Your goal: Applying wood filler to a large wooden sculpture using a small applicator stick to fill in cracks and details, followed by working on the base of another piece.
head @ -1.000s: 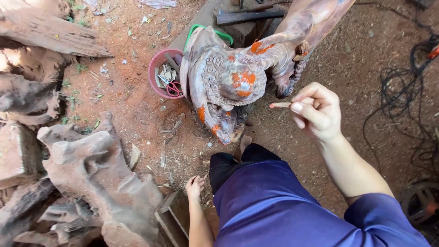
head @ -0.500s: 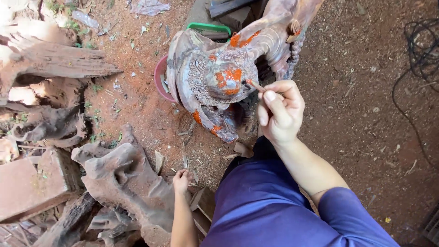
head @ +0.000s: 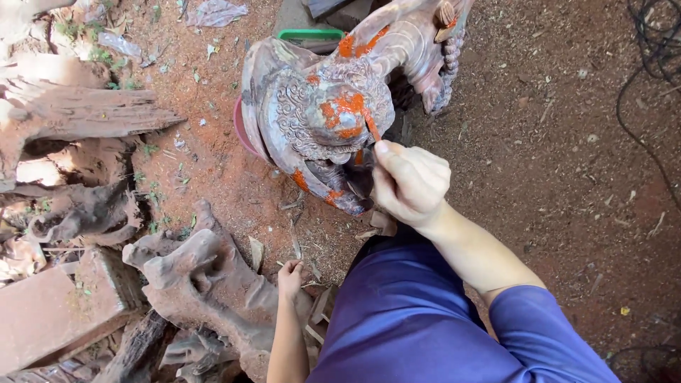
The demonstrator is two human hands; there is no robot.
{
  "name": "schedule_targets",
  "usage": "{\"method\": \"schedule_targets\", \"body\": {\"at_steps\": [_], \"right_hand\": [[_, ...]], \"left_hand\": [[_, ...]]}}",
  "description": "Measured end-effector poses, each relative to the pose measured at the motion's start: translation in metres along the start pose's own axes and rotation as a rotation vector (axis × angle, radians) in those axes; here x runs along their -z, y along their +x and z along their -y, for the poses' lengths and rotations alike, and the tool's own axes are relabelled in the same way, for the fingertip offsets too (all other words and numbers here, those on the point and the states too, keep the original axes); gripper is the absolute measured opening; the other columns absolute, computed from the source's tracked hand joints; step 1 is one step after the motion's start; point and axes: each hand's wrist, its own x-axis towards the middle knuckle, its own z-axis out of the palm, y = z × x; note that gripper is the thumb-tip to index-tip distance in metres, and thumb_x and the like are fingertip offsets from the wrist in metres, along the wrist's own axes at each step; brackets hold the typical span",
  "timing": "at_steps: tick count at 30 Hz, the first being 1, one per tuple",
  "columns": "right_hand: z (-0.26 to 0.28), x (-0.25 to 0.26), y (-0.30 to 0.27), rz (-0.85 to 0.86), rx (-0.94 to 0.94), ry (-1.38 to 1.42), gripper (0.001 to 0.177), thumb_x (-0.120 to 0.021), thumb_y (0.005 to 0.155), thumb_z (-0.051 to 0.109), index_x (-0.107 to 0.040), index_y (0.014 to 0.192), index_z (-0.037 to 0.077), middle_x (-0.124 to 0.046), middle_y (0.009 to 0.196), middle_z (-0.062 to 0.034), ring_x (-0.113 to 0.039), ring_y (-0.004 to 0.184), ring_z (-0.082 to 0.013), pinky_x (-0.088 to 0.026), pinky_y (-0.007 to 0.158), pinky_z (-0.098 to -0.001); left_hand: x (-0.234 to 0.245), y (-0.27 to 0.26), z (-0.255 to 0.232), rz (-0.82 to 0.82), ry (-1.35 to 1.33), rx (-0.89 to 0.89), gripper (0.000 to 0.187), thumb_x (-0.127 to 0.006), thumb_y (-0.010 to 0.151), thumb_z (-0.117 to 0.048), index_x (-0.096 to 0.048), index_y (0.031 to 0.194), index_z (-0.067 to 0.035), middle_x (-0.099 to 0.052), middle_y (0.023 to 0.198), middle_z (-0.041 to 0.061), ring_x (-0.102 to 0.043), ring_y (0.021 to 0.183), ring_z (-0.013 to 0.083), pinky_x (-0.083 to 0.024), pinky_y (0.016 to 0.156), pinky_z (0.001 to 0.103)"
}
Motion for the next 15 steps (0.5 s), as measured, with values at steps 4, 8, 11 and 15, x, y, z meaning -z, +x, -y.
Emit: {"method": "schedule_targets", "body": {"at_steps": [4,8,11,15], "right_hand": [[0.003,0.011,0.013,0.028,-0.059,0.106,0.021,-0.067,0.080,-0.016,-0.077,0.098,-0.011,-0.076,0.082,-0.0211,-0.068,0.053,-0.0379,-0.054,0.045,-0.0424],[-0.003,0.017,0.013,0.052,-0.113,0.231,0.020,-0.066,0.081,-0.018,-0.078,0.096,-0.011,-0.077,0.083,-0.0221,-0.070,0.056,-0.0383,-0.056,0.049,-0.0428],[-0.009,0.026,0.012,0.047,-0.136,0.296,0.019,-0.067,0.081,-0.019,-0.077,0.095,-0.012,-0.076,0.083,-0.0243,-0.072,0.059,-0.0392,-0.057,0.052,-0.0438],[-0.010,0.028,0.030,0.059,-0.097,0.338,0.017,-0.066,0.085,-0.016,-0.077,0.096,-0.012,-0.076,0.085,-0.0234,-0.068,0.054,-0.0359,-0.055,0.049,-0.0416]], "left_hand": [[0.015,-0.005,-0.005,-0.027,-0.054,0.039,0.018,-0.072,0.090,-0.018,-0.078,0.103,-0.008,-0.071,0.079,0.010,-0.069,0.068,0.0189,-0.056,0.052,0.029],[0.023,0.003,-0.005,-0.059,-0.084,0.022,0.018,-0.072,0.090,-0.017,-0.077,0.103,-0.006,-0.069,0.077,0.011,-0.068,0.063,0.0184,-0.054,0.047,0.027],[0.024,0.002,-0.010,-0.080,-0.085,-0.018,0.018,-0.073,0.089,-0.015,-0.077,0.101,-0.004,-0.068,0.076,0.013,-0.066,0.062,0.0192,-0.054,0.046,0.028],[0.018,-0.007,-0.033,-0.063,-0.019,-0.056,0.018,-0.072,0.090,-0.018,-0.078,0.100,-0.005,-0.070,0.077,0.011,-0.064,0.067,0.0186,-0.054,0.053,0.028]]}}
